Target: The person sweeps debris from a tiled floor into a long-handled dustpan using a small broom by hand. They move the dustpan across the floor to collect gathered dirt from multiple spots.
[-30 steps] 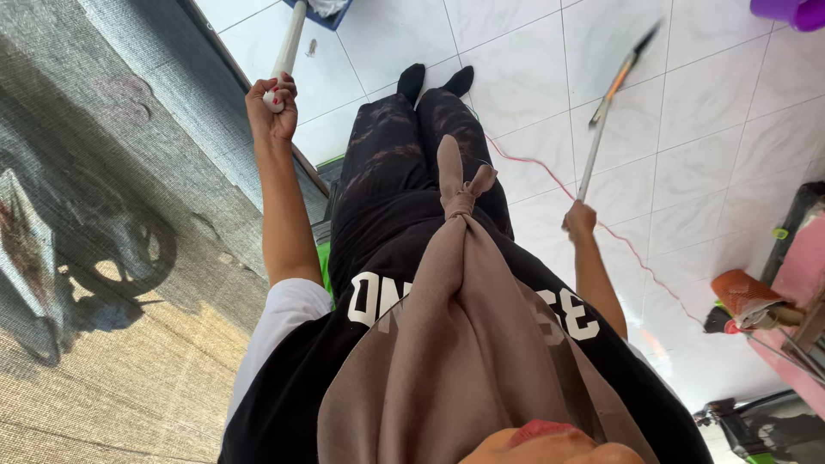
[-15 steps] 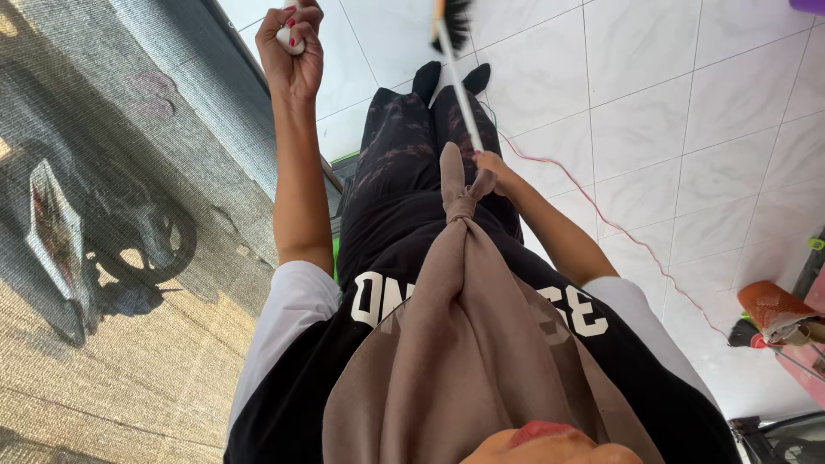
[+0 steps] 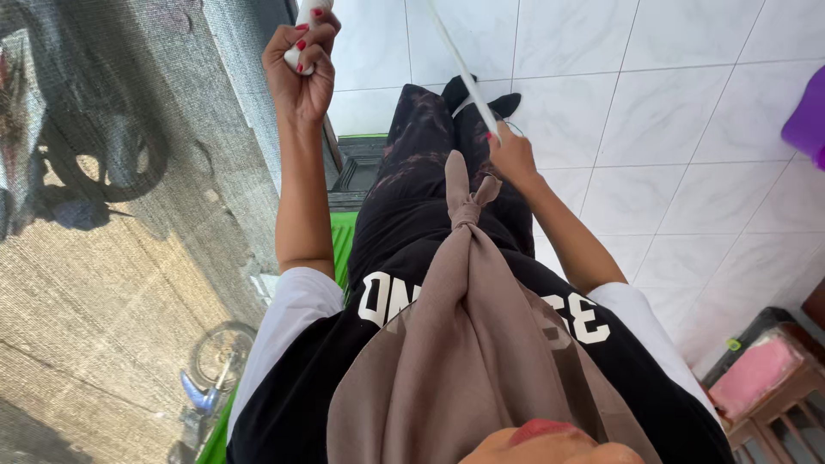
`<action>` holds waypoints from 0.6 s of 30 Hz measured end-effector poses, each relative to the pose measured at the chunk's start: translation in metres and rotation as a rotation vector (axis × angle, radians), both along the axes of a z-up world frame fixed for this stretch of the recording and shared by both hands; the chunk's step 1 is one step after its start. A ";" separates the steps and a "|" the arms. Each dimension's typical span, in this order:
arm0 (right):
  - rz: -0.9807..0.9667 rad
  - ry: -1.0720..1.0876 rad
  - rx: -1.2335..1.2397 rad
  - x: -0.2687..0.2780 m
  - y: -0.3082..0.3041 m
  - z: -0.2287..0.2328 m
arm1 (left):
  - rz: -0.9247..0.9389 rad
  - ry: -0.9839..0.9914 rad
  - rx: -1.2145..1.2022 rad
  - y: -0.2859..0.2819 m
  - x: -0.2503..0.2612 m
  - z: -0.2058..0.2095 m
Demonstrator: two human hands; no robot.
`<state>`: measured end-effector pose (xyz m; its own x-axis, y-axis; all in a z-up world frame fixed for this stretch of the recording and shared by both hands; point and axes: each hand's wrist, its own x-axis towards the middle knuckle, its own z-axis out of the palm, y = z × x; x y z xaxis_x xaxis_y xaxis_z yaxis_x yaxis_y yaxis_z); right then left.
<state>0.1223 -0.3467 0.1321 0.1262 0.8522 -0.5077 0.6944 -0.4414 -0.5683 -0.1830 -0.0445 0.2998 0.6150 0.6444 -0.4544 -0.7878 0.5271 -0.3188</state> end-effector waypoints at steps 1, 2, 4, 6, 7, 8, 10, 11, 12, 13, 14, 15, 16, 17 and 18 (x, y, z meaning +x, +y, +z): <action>0.018 -0.055 -0.050 0.006 0.020 0.001 | 0.048 0.021 0.007 -0.007 -0.005 0.002; 0.036 -0.108 -0.098 0.008 0.043 -0.003 | 0.064 0.021 0.012 -0.014 -0.012 0.002; 0.112 -0.162 -0.014 0.009 0.085 -0.019 | 0.130 0.052 -0.013 -0.027 -0.025 0.000; 0.205 -0.167 0.040 0.001 0.127 -0.050 | 0.187 0.068 -0.025 -0.034 -0.035 -0.008; 0.237 -0.180 0.065 -0.010 0.144 -0.068 | 0.230 0.082 -0.042 -0.037 -0.041 -0.011; 0.262 -0.195 0.087 -0.023 0.160 -0.086 | 0.235 0.082 -0.040 -0.039 -0.047 -0.015; 0.314 -0.253 0.104 -0.048 0.187 -0.118 | 0.290 0.044 -0.132 -0.044 -0.063 -0.019; 0.317 -0.254 0.108 -0.056 0.190 -0.127 | 0.294 0.043 -0.129 -0.048 -0.070 -0.021; 0.350 -0.275 0.057 -0.064 0.195 -0.130 | 0.328 0.076 -0.113 -0.051 -0.077 -0.024; 0.382 -0.296 0.006 -0.069 0.199 -0.131 | 0.363 0.109 -0.097 -0.053 -0.085 -0.027; 0.384 -0.296 0.005 -0.069 0.192 -0.131 | 0.365 0.109 -0.097 -0.059 -0.094 -0.030; 0.420 -0.349 0.009 -0.063 0.179 -0.130 | 0.383 0.132 -0.105 -0.064 -0.103 -0.032; 0.458 -0.402 0.018 -0.055 0.167 -0.127 | 0.406 0.153 -0.109 -0.068 -0.112 -0.037; 0.454 -0.440 -0.007 -0.039 0.149 -0.124 | 0.412 0.152 -0.106 -0.071 -0.119 -0.044; 0.456 -0.474 -0.038 -0.017 0.123 -0.116 | 0.409 0.181 -0.130 -0.078 -0.127 -0.051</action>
<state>0.1049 -0.2238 0.0163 -0.0259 0.8559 -0.5165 0.9878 -0.0574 -0.1446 -0.3100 -0.1223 0.2486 0.2253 0.7483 -0.6239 -0.9717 0.1261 -0.1997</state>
